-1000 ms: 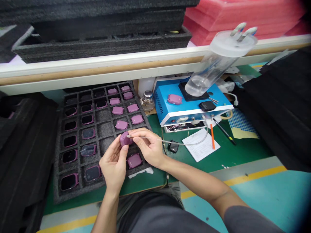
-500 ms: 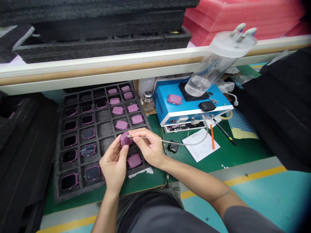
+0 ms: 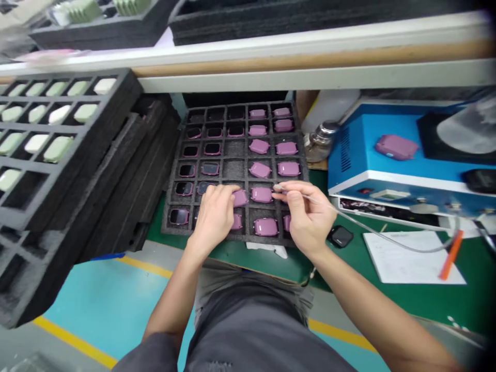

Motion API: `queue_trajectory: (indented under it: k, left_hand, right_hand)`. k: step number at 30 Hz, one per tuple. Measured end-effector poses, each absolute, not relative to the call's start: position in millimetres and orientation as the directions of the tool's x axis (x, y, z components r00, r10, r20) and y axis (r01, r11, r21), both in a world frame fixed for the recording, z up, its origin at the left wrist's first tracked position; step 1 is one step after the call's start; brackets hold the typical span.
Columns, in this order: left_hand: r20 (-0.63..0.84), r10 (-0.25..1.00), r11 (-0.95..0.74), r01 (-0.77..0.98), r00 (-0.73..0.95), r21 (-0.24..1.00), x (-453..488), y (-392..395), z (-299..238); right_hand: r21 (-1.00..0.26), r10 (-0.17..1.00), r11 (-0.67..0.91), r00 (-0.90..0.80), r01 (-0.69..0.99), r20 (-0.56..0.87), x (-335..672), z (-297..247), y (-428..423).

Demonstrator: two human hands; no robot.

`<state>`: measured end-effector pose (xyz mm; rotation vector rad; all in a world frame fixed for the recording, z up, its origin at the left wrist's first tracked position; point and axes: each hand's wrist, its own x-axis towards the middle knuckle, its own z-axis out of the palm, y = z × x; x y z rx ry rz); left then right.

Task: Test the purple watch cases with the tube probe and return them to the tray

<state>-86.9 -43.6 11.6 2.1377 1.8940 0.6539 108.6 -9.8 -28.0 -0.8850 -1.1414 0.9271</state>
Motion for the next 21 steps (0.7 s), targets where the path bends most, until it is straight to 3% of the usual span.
queue_trajectory:
  k: [4,9,14,18,21]
  left_hand:
    - [0.241,0.967,-0.171,0.906,0.08,0.386,-83.3,-37.8,3.1]
    - [0.14,0.983,-0.156,0.951,0.122,0.266,-78.9,-41.6,8.6]
    - [0.07,0.979,-0.205,0.948,0.194,0.242,-85.9,-37.7,23.5]
    - [0.123,0.947,-0.32,0.91,0.297,0.262,-95.9,24.6,42.9]
    - [0.143,0.97,-0.227,0.948,0.199,0.222,-101.8,107.9,51.0]
  right_hand:
    - [-0.921,0.921,0.373,0.167,-0.116,0.352,108.4,-30.5,-10.7]
    - [-0.934,0.936,0.341,0.134,-0.106,0.326,109.6,-35.7,-10.3]
    - [-0.934,0.936,0.338,0.145,-0.119,0.32,108.0,-36.3,-11.4]
    - [-0.931,0.935,0.342,0.148,-0.129,0.323,107.8,-37.8,-11.0]
    - [-0.923,0.92,0.375,0.159,-0.09,0.358,108.2,-39.8,-9.9]
